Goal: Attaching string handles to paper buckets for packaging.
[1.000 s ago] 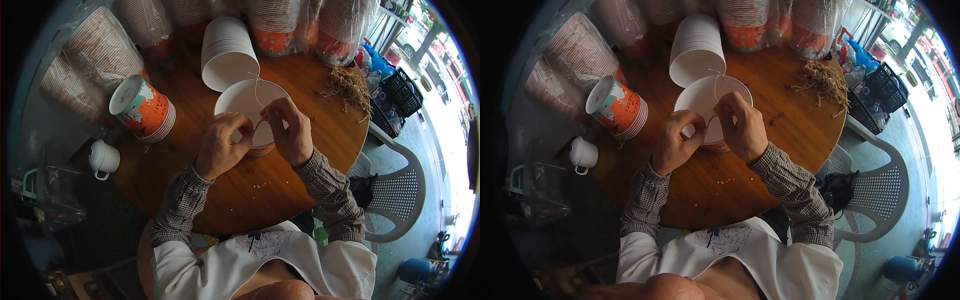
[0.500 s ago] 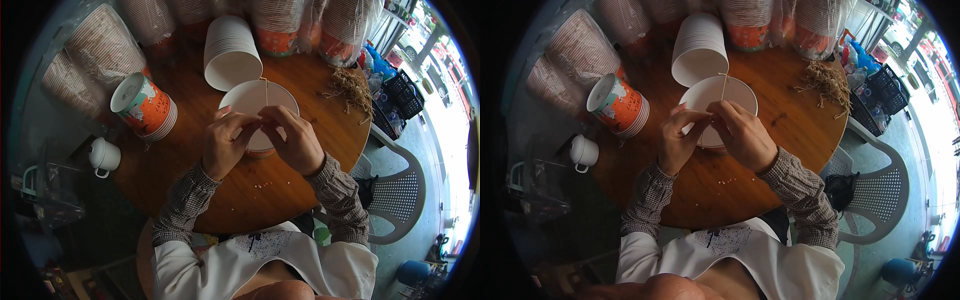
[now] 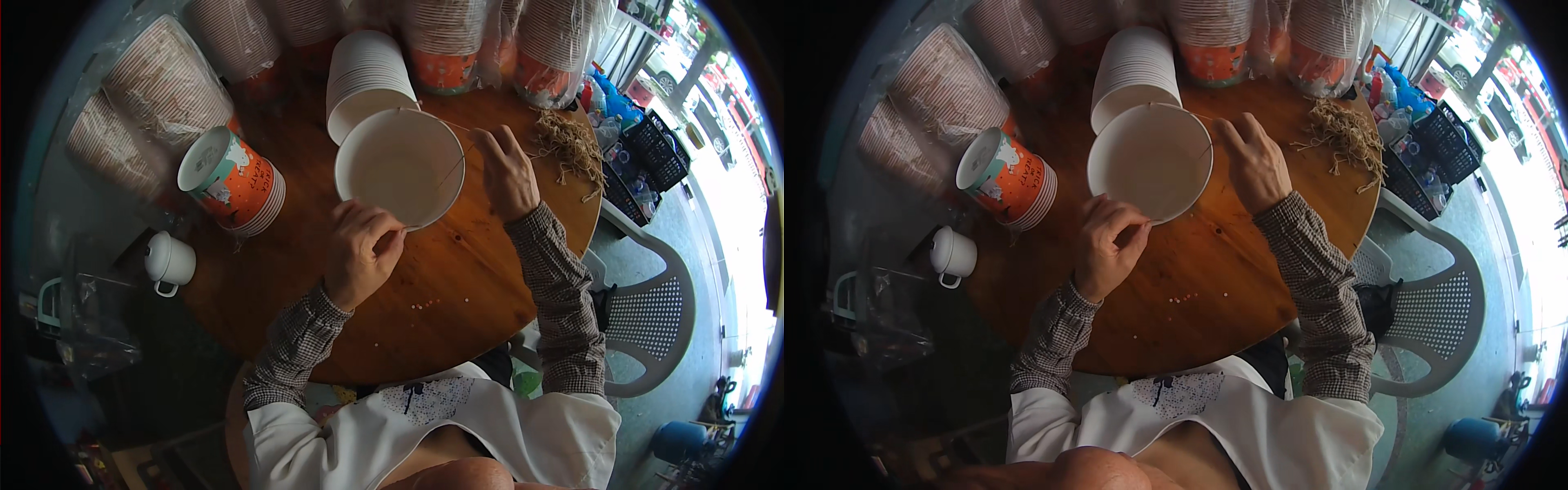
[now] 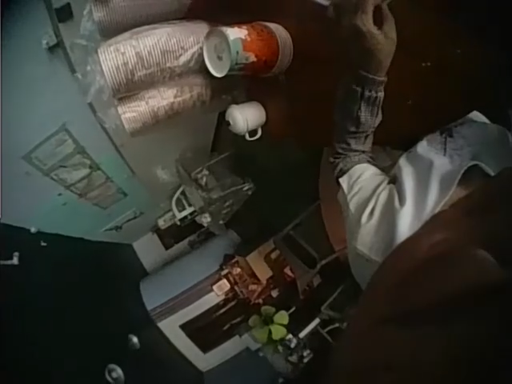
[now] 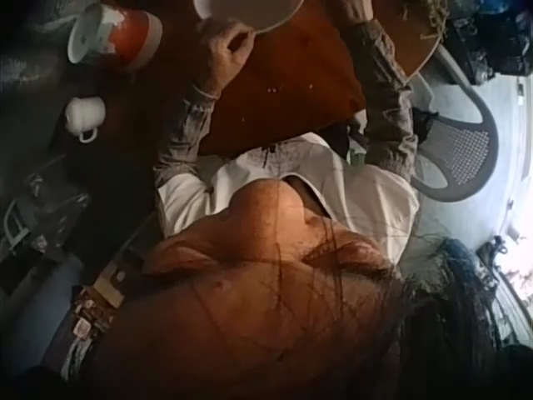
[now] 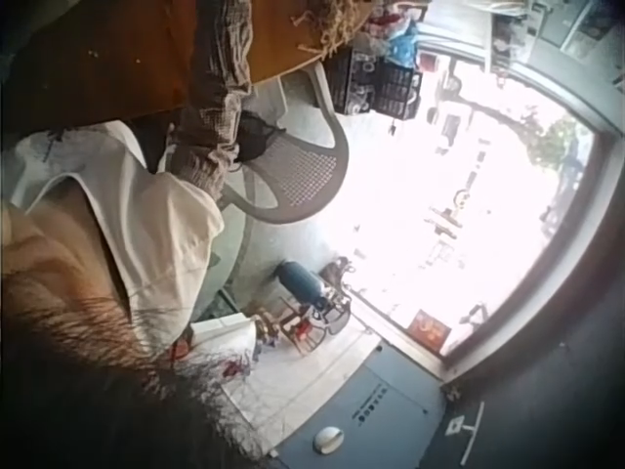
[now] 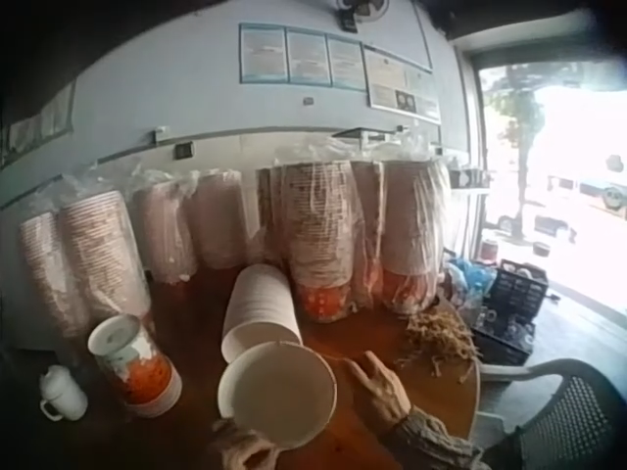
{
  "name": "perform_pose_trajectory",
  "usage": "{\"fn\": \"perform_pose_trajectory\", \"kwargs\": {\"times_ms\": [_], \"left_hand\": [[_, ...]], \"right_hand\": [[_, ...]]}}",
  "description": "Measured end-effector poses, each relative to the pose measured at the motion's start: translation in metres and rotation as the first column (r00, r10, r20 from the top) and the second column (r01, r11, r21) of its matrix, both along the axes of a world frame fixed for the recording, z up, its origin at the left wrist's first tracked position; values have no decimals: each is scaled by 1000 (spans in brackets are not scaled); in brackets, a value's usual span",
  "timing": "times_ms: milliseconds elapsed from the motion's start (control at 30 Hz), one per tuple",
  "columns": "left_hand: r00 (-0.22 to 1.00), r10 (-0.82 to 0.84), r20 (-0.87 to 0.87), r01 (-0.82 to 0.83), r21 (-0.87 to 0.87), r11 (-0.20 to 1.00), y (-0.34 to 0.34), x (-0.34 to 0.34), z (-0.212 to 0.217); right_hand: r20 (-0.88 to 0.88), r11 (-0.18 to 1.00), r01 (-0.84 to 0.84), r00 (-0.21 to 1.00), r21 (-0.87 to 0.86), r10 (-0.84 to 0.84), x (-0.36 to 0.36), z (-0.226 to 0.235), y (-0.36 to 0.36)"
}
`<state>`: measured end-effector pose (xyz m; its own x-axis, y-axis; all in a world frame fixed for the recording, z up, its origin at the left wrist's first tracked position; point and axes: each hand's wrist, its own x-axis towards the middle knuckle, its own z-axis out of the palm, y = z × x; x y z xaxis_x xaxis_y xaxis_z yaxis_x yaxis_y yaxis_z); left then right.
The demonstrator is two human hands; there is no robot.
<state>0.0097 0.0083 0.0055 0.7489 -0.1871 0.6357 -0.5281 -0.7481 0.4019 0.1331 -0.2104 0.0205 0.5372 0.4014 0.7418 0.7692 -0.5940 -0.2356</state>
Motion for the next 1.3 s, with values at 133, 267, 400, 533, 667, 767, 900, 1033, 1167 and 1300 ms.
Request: {"fn": "perform_pose_trajectory", "kwargs": {"times_ms": [133, 267, 400, 533, 667, 767, 900, 1033, 1167, 1300], "left_hand": [[993, 23, 117, -44, 180, 983, 0, 5, -10], [981, 36, 193, -99, 328, 940, 11, 9, -28], [984, 55, 170, -117, 380, 917, 16, 9, -17], [995, 83, 52, -98, 496, 863, 19, 12, -21], [967, 120, 224, -248, 724, 644, 35, 24, -46], [970, 160, 183, -242, 780, 576, 46, 36, -45], [980, -103, 168, -7, 553, 833, 60, 36, -6], [984, -89, 156, 31, 344, 939, 62, 18, 15], [994, 102, 39, -103, 19, 994, 68, 0, 3], [982, 155, 110, -157, 12, 987, 69, -2, 9]], "right_hand": [[-163, 991, 37, 986, 129, -16, 4, -25, 4], [-250, 959, -1, 965, 284, 74, -3, -47, 8], [-311, 949, -81, 934, 303, 179, -20, -64, 17], [-309, 950, -42, 940, 309, 143, -18, -62, 21], [-271, 945, -48, 952, 323, 141, -4, -68, 24], [-299, 956, -33, 946, 291, 124, -5, -67, 19], [-148, 959, -84, 981, 269, 128, -4, -53, 11], [-79, 974, -115, 988, 197, 133, -1, -43, 10], [-110, 946, -259, 952, 196, 284, -28, -44, 28], [70, 900, -428, 898, -81, 434, -55, -68, 49]]}}
